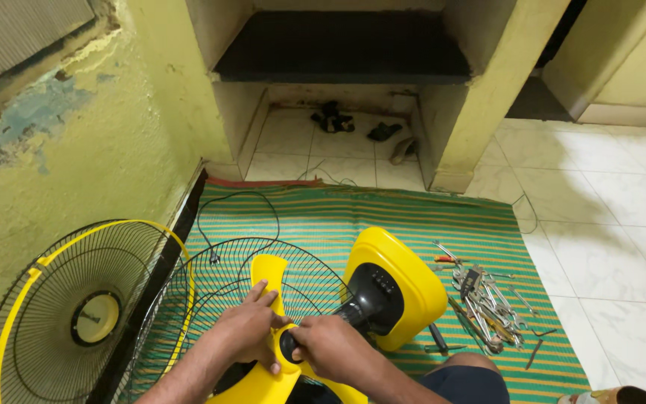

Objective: The person assembles a yellow table fan by hand, attaching the motor housing to the front cage, installing the fan blade, and securing it with a screwdriver. The person then attaches the rear cage to complete the assembly.

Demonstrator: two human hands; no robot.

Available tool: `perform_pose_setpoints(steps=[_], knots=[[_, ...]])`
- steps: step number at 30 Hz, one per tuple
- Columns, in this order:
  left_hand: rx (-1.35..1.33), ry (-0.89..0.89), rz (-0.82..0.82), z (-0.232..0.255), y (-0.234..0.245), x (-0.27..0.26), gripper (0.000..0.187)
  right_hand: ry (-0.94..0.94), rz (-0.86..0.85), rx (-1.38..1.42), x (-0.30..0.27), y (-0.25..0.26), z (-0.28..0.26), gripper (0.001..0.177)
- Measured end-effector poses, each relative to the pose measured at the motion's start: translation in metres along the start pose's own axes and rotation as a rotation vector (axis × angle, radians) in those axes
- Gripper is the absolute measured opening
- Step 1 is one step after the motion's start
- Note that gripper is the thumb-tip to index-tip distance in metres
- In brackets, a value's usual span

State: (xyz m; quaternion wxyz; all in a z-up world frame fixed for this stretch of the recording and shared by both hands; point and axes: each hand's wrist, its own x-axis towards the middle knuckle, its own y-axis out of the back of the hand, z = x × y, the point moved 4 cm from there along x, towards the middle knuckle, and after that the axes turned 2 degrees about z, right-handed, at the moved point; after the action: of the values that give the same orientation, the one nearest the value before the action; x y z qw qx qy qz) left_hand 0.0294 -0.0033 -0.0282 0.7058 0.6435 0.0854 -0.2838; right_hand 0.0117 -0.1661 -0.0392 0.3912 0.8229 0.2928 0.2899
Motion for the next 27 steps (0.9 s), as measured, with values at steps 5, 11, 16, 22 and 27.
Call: perform_pose_setpoints(steps=[5, 11, 16, 22, 27], knots=[[0.001, 0.017, -0.020, 0.001, 0.002, 0.002, 0.098, -0.039, -0.055, 0.004, 0.001, 0.011, 0.005, 0.031], [0.000, -0.005, -0.013, 0.001, -0.003, 0.005, 0.100, -0.250, -0.117, -0.045, 0.004, -0.011, 0.018, 0.032], [0.003, -0.001, -0.009, -0.001, -0.002, 0.002, 0.099, 0.202, 0.095, -0.108, -0.007, -0.007, 0.007, 0.026], [-0.007, -0.009, 0.008, 0.000, -0.003, 0.006, 0.098, -0.157, -0.128, -0.081, 0.006, 0.008, 0.018, 0.039], [-0.003, -0.030, 0.023, 0.003, -0.003, 0.003, 0.099, -0.285, -0.324, -0.134, 0.017, 0.008, 0.008, 0.046]])
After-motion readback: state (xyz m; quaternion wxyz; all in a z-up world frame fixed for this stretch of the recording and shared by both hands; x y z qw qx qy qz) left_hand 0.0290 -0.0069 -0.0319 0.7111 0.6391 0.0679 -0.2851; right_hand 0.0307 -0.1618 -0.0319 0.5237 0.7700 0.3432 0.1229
